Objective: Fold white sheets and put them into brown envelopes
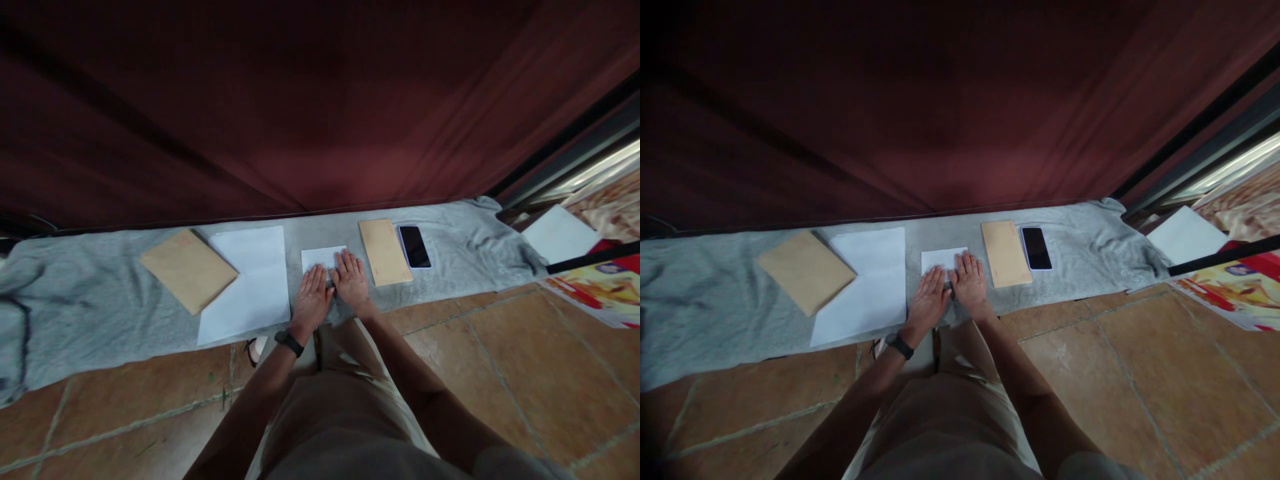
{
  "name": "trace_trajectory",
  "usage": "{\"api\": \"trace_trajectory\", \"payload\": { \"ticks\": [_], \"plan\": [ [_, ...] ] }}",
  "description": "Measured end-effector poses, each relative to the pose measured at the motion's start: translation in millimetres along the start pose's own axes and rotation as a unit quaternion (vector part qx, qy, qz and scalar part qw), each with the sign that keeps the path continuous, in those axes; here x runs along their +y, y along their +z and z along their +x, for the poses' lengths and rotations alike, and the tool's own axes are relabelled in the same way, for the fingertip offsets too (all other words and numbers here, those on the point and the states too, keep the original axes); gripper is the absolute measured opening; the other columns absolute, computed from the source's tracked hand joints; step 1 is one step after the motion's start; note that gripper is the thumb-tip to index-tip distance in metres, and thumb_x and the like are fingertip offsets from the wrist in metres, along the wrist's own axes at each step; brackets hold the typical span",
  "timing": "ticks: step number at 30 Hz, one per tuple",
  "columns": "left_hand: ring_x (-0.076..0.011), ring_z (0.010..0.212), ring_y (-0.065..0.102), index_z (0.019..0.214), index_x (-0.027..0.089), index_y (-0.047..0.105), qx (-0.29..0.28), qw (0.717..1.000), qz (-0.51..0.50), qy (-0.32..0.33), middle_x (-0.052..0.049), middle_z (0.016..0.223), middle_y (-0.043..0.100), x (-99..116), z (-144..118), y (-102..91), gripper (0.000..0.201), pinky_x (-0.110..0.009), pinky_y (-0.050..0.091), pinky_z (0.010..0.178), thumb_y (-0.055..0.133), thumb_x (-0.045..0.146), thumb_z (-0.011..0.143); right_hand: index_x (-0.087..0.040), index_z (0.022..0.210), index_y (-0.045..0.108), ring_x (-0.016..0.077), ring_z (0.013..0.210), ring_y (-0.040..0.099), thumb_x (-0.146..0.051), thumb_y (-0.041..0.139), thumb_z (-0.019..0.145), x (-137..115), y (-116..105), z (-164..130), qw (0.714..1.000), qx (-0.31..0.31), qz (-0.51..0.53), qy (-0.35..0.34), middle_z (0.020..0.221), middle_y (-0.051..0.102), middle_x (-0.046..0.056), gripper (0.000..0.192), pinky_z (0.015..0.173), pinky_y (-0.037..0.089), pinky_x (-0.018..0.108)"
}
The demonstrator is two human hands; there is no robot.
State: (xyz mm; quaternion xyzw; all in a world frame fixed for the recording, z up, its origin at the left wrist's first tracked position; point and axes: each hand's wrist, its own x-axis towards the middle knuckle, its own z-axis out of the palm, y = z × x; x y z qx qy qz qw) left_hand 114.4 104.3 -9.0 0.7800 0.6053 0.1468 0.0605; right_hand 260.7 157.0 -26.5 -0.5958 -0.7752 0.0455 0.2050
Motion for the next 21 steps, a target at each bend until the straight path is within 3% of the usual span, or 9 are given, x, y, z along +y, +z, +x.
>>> {"api": "trace_trajectory", "payload": {
  "ticks": [5,13,18,21],
  "plan": [
    [-0.0312,0.155,0.025,0.154,0.003,0.037,-0.003,1.0,0.012,-0.019,-0.023,0.161,0.035,17,-21,-1.8,0.064,-0.052,0.028,0.125,0.041,0.041,0.102,-0.015,0.156,0.04,0.0307,0.149,0.037,-0.043,0.037,0.106,0,0,0,1.0,0.004,0.004,0.0,0.161,0.039,0.017,0.057,0.121,0.026,0.052],
    [-0.0341,0.153,0.028,0.154,0.002,0.035,0.023,0.995,0.025,-0.089,-0.027,0.161,0.034,11,-37,-3.0,0.072,-0.053,0.03,0.124,0.043,0.05,0.101,-0.014,0.156,0.04,0.0304,0.15,0.035,-0.041,0.037,0.107,-1,-2,0,1.0,-0.006,0.005,0.007,0.163,0.036,0.017,0.056,0.122,0.024,0.052],
    [-0.0363,0.152,0.032,0.15,-0.006,0.038,0.042,0.99,0.031,-0.133,-0.031,0.158,0.036,15,-39,-5.9,0.069,-0.053,0.03,0.123,0.04,0.043,0.102,-0.014,0.156,0.04,0.0304,0.15,0.033,-0.042,0.037,0.107,-1,-3,0,1.0,-0.011,0.001,0.006,0.163,0.036,0.016,0.057,0.122,0.023,0.051],
    [-0.0328,0.153,0.029,0.152,-0.003,0.037,0.058,0.991,0.014,-0.116,-0.027,0.16,0.036,15,-30,-7.9,0.061,-0.051,0.029,0.124,0.037,0.034,0.102,-0.013,0.156,0.04,0.0307,0.15,0.033,-0.041,0.038,0.107,-1,-3,0,1.0,-0.016,0.0,0.009,0.163,0.036,0.017,0.057,0.122,0.023,0.051]
  ]
}}
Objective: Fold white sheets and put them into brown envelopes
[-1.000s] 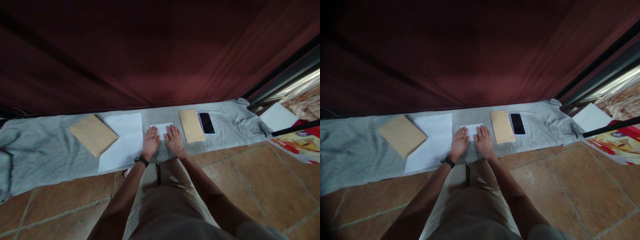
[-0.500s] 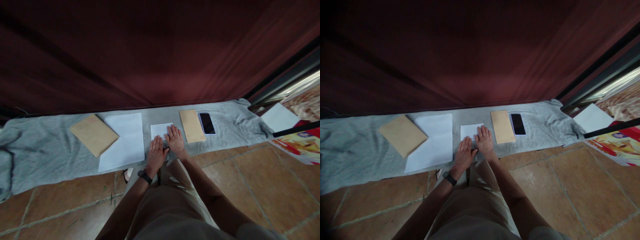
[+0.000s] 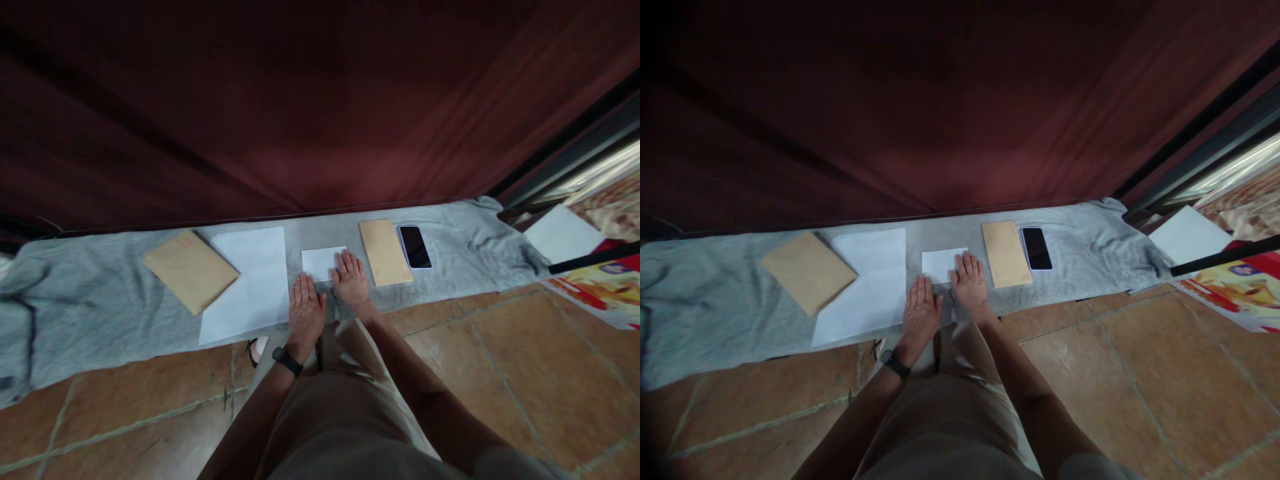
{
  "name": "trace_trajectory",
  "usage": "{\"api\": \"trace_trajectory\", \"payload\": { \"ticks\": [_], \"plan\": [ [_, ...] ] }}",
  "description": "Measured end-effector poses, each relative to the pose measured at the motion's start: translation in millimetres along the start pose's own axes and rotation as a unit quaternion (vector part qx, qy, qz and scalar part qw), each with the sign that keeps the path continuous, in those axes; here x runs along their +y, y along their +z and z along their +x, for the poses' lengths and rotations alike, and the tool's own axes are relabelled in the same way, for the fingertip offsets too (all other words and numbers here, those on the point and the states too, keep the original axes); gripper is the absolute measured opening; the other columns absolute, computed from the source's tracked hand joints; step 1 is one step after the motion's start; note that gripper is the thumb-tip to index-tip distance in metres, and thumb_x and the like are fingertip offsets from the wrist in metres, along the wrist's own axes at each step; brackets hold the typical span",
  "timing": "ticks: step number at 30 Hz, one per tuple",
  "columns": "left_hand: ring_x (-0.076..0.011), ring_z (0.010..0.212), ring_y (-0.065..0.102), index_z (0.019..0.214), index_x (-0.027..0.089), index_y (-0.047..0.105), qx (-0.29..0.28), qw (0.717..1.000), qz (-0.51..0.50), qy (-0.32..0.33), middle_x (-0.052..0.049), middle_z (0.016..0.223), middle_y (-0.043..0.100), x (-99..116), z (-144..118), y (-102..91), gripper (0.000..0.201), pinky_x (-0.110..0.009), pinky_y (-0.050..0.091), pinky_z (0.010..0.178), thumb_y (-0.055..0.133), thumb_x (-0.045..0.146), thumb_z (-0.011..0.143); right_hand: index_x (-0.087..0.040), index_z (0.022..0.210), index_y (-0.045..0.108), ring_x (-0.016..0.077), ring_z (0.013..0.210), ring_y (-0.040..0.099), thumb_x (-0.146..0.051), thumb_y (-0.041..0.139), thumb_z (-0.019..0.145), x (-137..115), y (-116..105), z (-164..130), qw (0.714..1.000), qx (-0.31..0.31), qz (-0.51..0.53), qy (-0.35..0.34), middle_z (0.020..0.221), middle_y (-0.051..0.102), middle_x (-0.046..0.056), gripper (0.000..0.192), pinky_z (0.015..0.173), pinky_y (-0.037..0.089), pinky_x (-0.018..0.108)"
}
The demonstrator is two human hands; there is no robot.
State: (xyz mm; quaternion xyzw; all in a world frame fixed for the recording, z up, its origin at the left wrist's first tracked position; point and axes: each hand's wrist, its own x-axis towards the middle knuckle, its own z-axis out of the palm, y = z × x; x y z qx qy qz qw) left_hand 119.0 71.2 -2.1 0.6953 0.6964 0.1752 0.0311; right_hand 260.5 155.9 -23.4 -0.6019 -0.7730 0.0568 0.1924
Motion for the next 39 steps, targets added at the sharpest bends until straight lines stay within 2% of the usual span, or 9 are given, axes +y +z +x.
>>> {"api": "trace_trajectory", "payload": {
  "ticks": [5,9,14,18,23,26,30,35,39],
  "plan": [
    [-0.0272,0.156,0.023,0.154,0.004,0.036,-0.028,0.997,-0.031,0.069,-0.019,0.163,0.035,2,35,7.9,0.058,-0.05,0.024,0.126,0.036,0.028,0.101,-0.013,0.155,0.041,0.0319,0.149,0.035,-0.042,0.04,0.106,0,0,1,1.0,0.0,0.002,-0.002,0.163,0.037,0.017,0.057,0.122,0.024,0.052],
    [-0.0291,0.156,0.024,0.154,0.003,0.036,-0.03,0.999,-0.027,0.03,-0.021,0.163,0.035,-5,54,17.1,0.059,-0.052,0.023,0.126,0.035,0.031,0.102,-0.014,0.155,0.041,0.0311,0.149,0.036,-0.04,0.042,0.106,1,0,1,1.0,0.007,0.008,-0.001,0.163,0.037,0.016,0.056,0.122,0.024,0.051],
    [-0.0322,0.155,0.025,0.153,0.0,0.034,-0.005,0.999,-0.043,-0.027,-0.026,0.163,0.031,-15,52,20.7,0.062,-0.052,0.024,0.125,0.037,0.033,0.101,-0.015,0.156,0.04,0.0305,0.149,0.035,-0.039,0.042,0.106,0,2,0,1.0,0.016,0.024,0.001,0.163,0.037,0.016,0.056,0.122,0.023,0.052],
    [-0.0343,0.151,0.032,0.151,0.001,0.039,0.006,0.995,-0.08,-0.053,-0.026,0.159,0.039,-16,55,17.0,0.059,-0.054,0.027,0.123,0.042,0.027,0.098,-0.014,0.156,0.04,0.0314,0.15,0.034,-0.04,0.04,0.106,1,3,0,1.0,0.016,0.025,-0.001,0.163,0.036,0.016,0.056,0.122,0.023,0.053],
    [-0.032,0.131,0.056,0.144,0.005,0.048,0.012,0.981,-0.164,-0.107,-0.023,0.135,0.062,-20,74,9.0,0.055,-0.048,0.041,0.113,0.049,0.017,0.09,-0.013,0.156,0.041,0.0323,0.149,0.034,-0.042,0.041,0.106,2,4,0,1.0,0.012,0.016,-0.003,0.163,0.037,0.016,0.057,0.122,0.022,0.051],
    [-0.0295,0.111,0.066,0.134,0.01,0.056,-0.012,0.959,-0.221,-0.176,-0.016,0.114,0.071,-27,89,5.6,0.049,-0.042,0.051,0.1,0.055,0.018,0.086,-0.014,0.156,0.041,0.0317,0.149,0.035,-0.041,0.04,0.106,2,4,0,1.0,0.014,0.017,-0.001,0.163,0.037,0.016,0.057,0.122,0.022,0.052],
    [-0.0254,0.094,0.069,0.113,0.016,0.066,-0.038,0.928,-0.264,-0.259,-0.009,0.095,0.073,-35,105,5.0,0.034,-0.035,0.053,0.084,0.06,0.019,0.08,-0.014,0.156,0.041,0.0309,0.148,0.036,-0.042,0.04,0.106,2,4,1,1.0,0.013,0.015,-0.003,0.162,0.038,0.016,0.057,0.121,0.023,0.051],
    [-0.0222,0.087,0.07,0.1,0.017,0.07,-0.038,0.914,-0.295,-0.276,-0.006,0.086,0.074,-39,112,8.3,0.027,-0.028,0.051,0.075,0.061,0.017,0.075,-0.014,0.155,0.041,0.0315,0.147,0.037,-0.042,0.039,0.106,2,4,1,1.0,0.013,-0.004,-0.005,0.161,0.04,0.016,0.057,0.12,0.025,0.052],
    [-0.02,0.076,0.068,0.079,0.018,0.069,-0.035,0.899,-0.338,-0.278,-0.003,0.074,0.071,-40,109,9.6,0.012,-0.026,0.048,0.067,0.06,0.018,0.071,-0.014,0.155,0.042,0.0317,0.147,0.037,-0.041,0.04,0.106,2,3,1,1.0,0.016,-0.01,-0.008,0.161,0.04,0.017,0.057,0.12,0.026,0.051]
  ]
}}
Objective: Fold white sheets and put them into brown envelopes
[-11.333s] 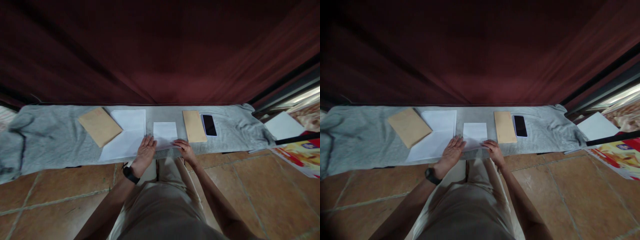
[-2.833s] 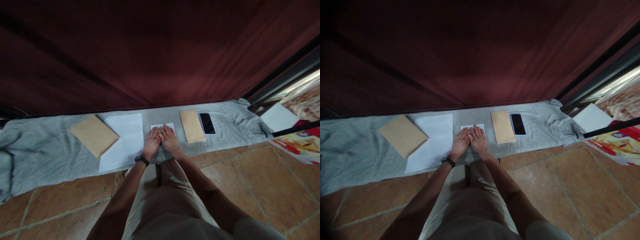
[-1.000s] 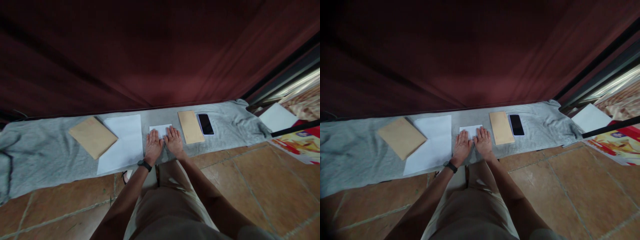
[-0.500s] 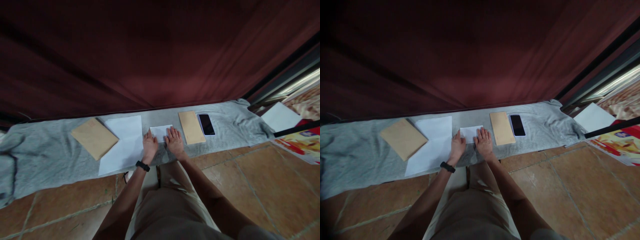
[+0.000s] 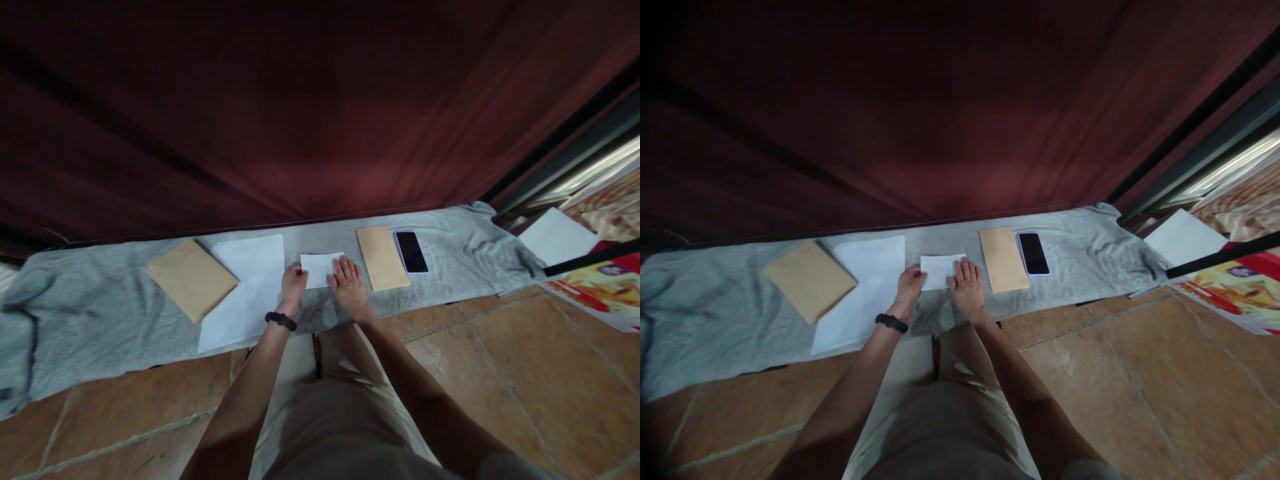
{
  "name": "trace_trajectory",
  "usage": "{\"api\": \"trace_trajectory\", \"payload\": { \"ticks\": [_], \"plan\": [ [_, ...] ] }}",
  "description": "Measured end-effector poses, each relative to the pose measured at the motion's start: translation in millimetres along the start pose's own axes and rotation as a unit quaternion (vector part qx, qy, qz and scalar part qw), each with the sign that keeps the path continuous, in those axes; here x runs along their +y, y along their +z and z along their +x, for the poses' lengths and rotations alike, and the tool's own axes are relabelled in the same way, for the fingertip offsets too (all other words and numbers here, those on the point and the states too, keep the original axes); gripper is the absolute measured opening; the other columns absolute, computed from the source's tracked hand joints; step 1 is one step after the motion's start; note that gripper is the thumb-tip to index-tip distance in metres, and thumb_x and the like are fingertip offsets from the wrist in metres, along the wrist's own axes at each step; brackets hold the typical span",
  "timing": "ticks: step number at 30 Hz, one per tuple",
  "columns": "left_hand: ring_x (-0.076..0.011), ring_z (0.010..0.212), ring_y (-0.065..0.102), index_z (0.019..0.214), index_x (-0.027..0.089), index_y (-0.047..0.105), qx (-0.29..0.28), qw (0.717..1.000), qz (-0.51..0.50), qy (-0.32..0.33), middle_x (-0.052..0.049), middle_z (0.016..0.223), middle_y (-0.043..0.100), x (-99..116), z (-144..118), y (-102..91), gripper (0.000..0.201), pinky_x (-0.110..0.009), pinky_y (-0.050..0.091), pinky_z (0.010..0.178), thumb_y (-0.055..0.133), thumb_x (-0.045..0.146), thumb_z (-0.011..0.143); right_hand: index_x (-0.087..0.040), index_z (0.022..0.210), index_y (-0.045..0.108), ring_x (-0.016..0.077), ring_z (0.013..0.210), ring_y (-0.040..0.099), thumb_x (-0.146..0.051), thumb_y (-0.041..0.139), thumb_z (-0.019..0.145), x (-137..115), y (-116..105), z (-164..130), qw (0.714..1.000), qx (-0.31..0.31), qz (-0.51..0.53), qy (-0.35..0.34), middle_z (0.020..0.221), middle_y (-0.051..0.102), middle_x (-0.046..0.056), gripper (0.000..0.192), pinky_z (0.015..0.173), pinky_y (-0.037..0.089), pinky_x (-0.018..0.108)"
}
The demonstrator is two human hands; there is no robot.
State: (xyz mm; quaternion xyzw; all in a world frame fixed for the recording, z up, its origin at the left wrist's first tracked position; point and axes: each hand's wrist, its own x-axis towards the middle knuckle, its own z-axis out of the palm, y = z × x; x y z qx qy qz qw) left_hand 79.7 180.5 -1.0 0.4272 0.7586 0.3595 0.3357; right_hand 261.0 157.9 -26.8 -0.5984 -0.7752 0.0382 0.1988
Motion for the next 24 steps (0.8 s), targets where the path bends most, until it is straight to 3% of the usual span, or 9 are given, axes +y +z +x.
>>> {"api": "trace_trajectory", "payload": {
  "ticks": [3,9,14,17,20,24],
  "plan": [
    [-0.0174,0.065,0.062,0.067,0.019,0.064,-0.01,0.999,-0.041,0.008,0.0,0.063,0.064,-1,-5,-0.6,0.005,-0.025,0.044,0.06,0.062,0.023,0.069,-0.013,0.155,0.042,0.0316,0.148,0.036,-0.04,0.041,0.105,0,-1,-1,1.0,0.001,0.01,0.0,0.161,0.04,0.017,0.056,0.12,0.026,0.053],
    [-0.0134,0.062,0.055,0.066,0.02,0.059,-0.02,0.991,-0.119,0.052,0.003,0.064,0.06,7,-19,-12.0,0.01,-0.024,0.044,0.06,0.065,0.027,0.07,-0.007,0.156,0.037,0.0292,0.147,0.038,-0.032,0.043,0.103,6,-6,1,0.994,0.023,0.105,0.017,0.158,0.044,0.019,0.058,0.122,0.029,0.05],
    [-0.0116,0.063,0.048,0.069,0.021,0.053,0.051,0.984,-0.139,0.095,0.005,0.065,0.052,20,-33,-30.3,0.013,-0.023,0.041,0.063,0.063,0.026,0.075,-0.007,0.156,0.033,0.0284,0.149,0.035,-0.03,0.04,0.103,11,-31,7,0.976,0.07,0.193,0.074,0.159,0.04,0.021,0.059,0.121,0.035,0.048],
    [-0.0112,0.063,0.045,0.071,0.022,0.05,0.109,0.977,-0.137,0.12,0.006,0.066,0.047,30,-43,-33.3,0.013,-0.023,0.04,0.063,0.061,0.023,0.077,-0.014,0.158,0.033,0.0255,0.151,0.033,-0.03,0.043,0.101,-2,-49,3,0.975,0.068,0.212,0.019,0.162,0.037,0.016,0.06,0.123,0.034,0.047],
    [-0.0114,0.063,0.047,0.074,0.022,0.05,0.104,0.978,-0.137,0.118,0.006,0.068,0.048,40,-55,-28.6,0.011,-0.024,0.041,0.063,0.06,0.019,0.075,-0.018,0.159,0.033,0.0225,0.152,0.031,-0.027,0.051,0.095,-25,-55,-6,0.969,0.023,0.23,-0.087,0.163,0.037,0.011,0.066,0.125,0.032,0.043],
    [-0.0127,0.067,0.052,0.077,0.022,0.053,0.059,0.98,-0.143,0.122,0.004,0.071,0.053,52,-75,-20.7,0.01,-0.024,0.045,0.064,0.062,0.022,0.078,-0.017,0.156,0.039,0.0194,0.147,0.041,-0.016,0.045,0.093,-49,-50,-16,0.963,0.004,0.261,-0.071,0.159,0.045,0.01,0.064,0.123,0.036,0.038]
  ]
}}
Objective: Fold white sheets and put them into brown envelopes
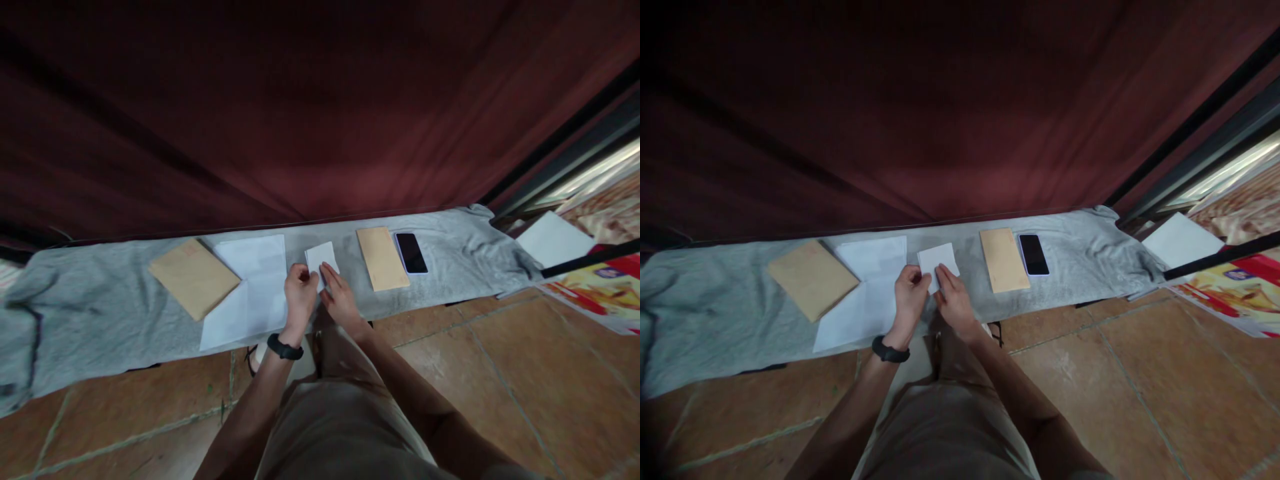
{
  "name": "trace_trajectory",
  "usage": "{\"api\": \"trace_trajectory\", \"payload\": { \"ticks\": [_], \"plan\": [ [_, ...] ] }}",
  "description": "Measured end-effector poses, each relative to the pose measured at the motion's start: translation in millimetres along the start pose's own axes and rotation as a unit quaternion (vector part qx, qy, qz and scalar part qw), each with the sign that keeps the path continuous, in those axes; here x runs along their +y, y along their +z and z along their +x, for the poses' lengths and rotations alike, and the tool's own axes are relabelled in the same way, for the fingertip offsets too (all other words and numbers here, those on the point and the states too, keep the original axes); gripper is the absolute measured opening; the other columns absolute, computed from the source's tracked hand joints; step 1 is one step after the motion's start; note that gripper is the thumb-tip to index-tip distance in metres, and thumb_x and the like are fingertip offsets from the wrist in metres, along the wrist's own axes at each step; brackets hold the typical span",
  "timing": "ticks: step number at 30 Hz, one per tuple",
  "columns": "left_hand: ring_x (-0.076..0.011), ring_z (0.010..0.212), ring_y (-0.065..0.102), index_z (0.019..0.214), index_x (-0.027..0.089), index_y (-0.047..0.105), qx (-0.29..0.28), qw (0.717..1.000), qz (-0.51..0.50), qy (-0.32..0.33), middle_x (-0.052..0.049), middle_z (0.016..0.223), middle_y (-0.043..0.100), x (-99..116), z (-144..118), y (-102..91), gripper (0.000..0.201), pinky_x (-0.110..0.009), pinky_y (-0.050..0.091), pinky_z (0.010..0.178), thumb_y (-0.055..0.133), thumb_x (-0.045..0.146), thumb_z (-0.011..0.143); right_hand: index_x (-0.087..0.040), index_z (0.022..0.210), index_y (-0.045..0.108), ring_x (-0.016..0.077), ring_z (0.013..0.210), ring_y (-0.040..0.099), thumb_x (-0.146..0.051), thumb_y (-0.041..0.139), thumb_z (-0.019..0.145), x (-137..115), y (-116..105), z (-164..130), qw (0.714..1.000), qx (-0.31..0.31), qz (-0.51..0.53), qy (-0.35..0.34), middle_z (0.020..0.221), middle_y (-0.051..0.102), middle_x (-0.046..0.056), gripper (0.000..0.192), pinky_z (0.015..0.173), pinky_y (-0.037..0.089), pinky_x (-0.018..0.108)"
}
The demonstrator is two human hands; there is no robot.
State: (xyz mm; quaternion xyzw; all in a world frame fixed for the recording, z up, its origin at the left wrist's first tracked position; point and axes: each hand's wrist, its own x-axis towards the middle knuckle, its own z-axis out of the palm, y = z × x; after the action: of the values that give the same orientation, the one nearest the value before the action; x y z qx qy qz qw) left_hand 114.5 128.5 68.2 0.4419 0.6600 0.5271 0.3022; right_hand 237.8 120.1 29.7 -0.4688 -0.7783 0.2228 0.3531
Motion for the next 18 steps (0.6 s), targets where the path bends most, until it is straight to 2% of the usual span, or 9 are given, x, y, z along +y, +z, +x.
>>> {"api": "trace_trajectory", "payload": {
  "ticks": [2,4,6,8,11,13,16,18],
  "plan": [
    [-0.0145,0.075,0.059,0.085,0.021,0.058,-0.028,0.999,-0.026,0.003,0.001,0.079,0.06,4,-6,1.6,0.011,-0.025,0.049,0.07,0.064,0.03,0.084,-0.02,0.152,0.046,0.0187,0.142,0.049,-0.015,0.039,0.095,-3,2,1,0.998,0.02,0.037,0.048,0.154,0.052,0.007,0.058,0.12,0.04,0.037],
    [-0.0173,0.092,0.065,0.101,0.021,0.062,-0.034,0.998,-0.046,0.009,-0.004,0.098,0.067,2,-8,0.7,0.021,-0.028,0.053,0.081,0.062,0.039,0.09,-0.024,0.145,0.054,0.0202,0.135,0.056,-0.023,0.038,0.099,-5,-1,4,0.987,0.05,0.11,0.102,0.146,0.06,0.005,0.049,0.115,0.045,0.039],
    [-0.0203,0.112,0.063,0.116,0.021,0.061,-0.003,0.999,-0.046,-0.007,-0.009,0.122,0.066,-6,-6,-1.6,0.031,-0.031,0.052,0.093,0.061,0.04,0.092,-0.024,0.132,0.064,0.0231,0.125,0.064,-0.037,0.04,0.102,-5,-5,8,0.959,0.085,0.223,0.155,0.133,0.069,0.006,0.04,0.11,0.05,0.041],
    [-0.0221,0.123,0.059,0.127,0.021,0.057,0.032,0.997,-0.042,-0.064,-0.012,0.134,0.062,-19,-3,-3.3,0.04,-0.033,0.051,0.099,0.064,0.036,0.09,-0.022,0.114,0.07,0.0243,0.114,0.069,-0.048,0.044,0.101,-3,-7,11,0.91,0.116,0.343,0.202,0.117,0.075,0.009,0.039,0.104,0.054,0.042],
    [-0.0217,0.11,0.067,0.139,0.019,0.05,0.007,0.982,-0.079,-0.172,-0.011,0.12,0.069,-39,1,-2.0,0.054,-0.035,0.056,0.091,0.066,0.031,0.089,-0.023,0.101,0.066,0.0226,0.109,0.072,-0.055,0.048,0.098,3,-3,11,0.841,0.151,0.459,0.244,0.107,0.076,0.009,0.036,0.099,0.057,0.042],
    [-0.0203,0.093,0.071,0.141,0.017,0.049,-0.028,0.974,-0.1,-0.2,-0.009,0.105,0.073,-48,1,1.2,0.057,-0.034,0.059,0.079,0.066,0.029,0.088,-0.025,0.101,0.062,0.0216,0.111,0.071,-0.056,0.049,0.097,11,2,8,0.827,0.153,0.477,0.256,0.11,0.075,0.009,0.034,0.099,0.058,0.042],
    [-0.0181,0.079,0.071,0.141,0.018,0.051,-0.061,0.979,-0.082,-0.176,-0.005,0.096,0.074,-58,2,6.2,0.059,-0.03,0.059,0.068,0.065,0.022,0.084,-0.025,0.1,0.06,0.0224,0.11,0.072,-0.056,0.047,0.097,23,10,-1,0.83,0.118,0.462,0.29,0.111,0.076,0.01,0.034,0.097,0.06,0.044],
    [-0.0175,0.073,0.07,0.14,0.019,0.053,-0.062,0.989,-0.03,-0.127,-0.003,0.09,0.073,-65,6,7.7,0.059,-0.031,0.059,0.065,0.063,0.019,0.082,-0.025,0.094,0.06,0.024,0.101,0.075,-0.053,0.048,0.096,30,11,-9,0.825,0.094,0.457,0.32,0.104,0.077,0.011,0.031,0.092,0.062,0.046]
  ]
}}
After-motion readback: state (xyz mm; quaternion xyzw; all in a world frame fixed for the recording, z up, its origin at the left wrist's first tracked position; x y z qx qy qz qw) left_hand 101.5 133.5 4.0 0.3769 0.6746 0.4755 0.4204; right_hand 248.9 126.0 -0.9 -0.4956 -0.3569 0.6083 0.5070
